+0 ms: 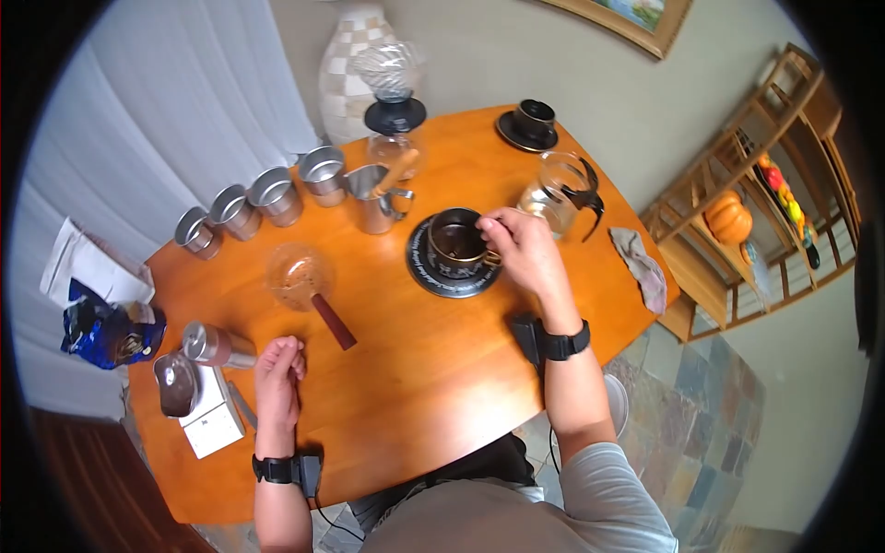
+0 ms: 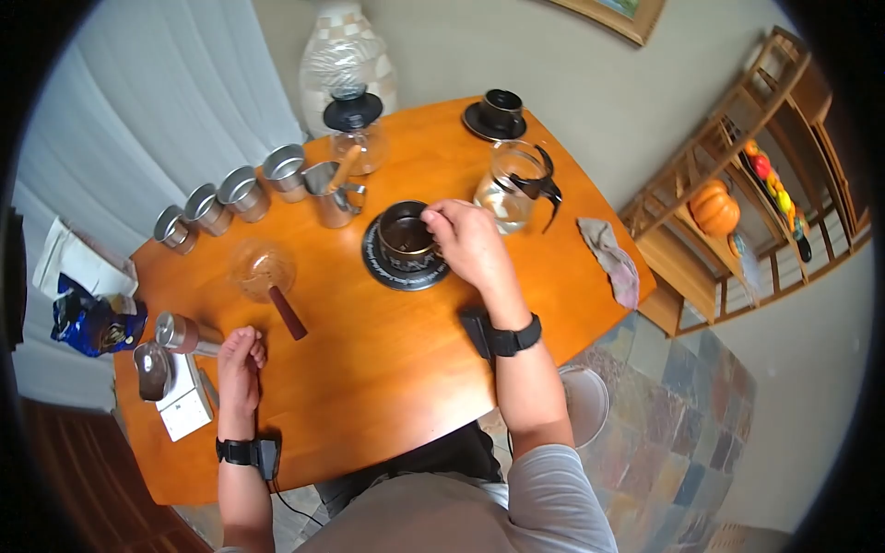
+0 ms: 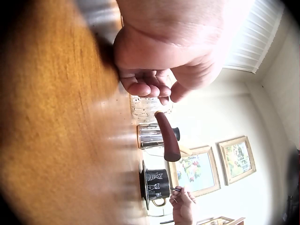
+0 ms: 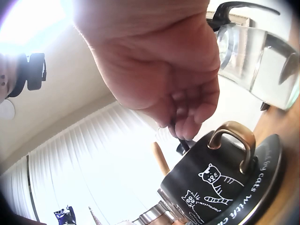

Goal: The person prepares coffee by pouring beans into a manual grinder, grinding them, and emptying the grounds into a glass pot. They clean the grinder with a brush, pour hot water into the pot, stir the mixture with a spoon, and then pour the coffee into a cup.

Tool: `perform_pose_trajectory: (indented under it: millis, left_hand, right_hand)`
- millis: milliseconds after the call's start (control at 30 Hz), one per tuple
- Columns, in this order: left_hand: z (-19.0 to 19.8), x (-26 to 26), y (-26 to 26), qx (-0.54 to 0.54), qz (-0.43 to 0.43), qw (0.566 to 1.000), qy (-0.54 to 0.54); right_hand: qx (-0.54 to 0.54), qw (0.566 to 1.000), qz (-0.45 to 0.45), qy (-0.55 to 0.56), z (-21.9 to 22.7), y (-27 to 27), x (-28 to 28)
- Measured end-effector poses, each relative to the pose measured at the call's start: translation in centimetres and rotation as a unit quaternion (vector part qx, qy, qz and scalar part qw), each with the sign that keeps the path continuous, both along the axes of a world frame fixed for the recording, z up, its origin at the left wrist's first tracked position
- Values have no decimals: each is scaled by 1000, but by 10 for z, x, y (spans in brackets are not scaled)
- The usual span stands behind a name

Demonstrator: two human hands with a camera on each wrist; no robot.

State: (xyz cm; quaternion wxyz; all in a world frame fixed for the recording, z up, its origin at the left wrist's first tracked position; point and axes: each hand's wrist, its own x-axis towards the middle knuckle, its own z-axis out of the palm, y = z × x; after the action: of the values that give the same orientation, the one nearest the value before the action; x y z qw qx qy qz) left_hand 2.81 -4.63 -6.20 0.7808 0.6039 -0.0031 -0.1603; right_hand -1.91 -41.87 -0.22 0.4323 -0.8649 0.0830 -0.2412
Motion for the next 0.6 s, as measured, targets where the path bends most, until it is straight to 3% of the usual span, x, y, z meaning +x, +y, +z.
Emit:
perform_pose_trajectory:
  millis: [67,133,233,367,533,600]
  left_hand:
    - [1,-1,1,3,1,1000,-2]
    - [1,1,1,5,-4,1000,-6]
    - [3,0,0,18,-5,1000,3]
    - [4,-1,-1,14,-4,1000,4]
    - [5,-1,-2,28,-4,1000,5]
    - [5,-1,-1,19,-10,1000,1]
  right_hand:
    - [26,999,-25,26,4,1,-2]
    - [5,1000,-29,-8,2,-1,-1]
    - [-42,994,-93,38,8,0,-3]
    - [-46,995,-85,-3,-1,-1,2]
    - [-8,1000,13,-26,-3,-1,0]
    - [8,1000,6,-15,2,0,-3]
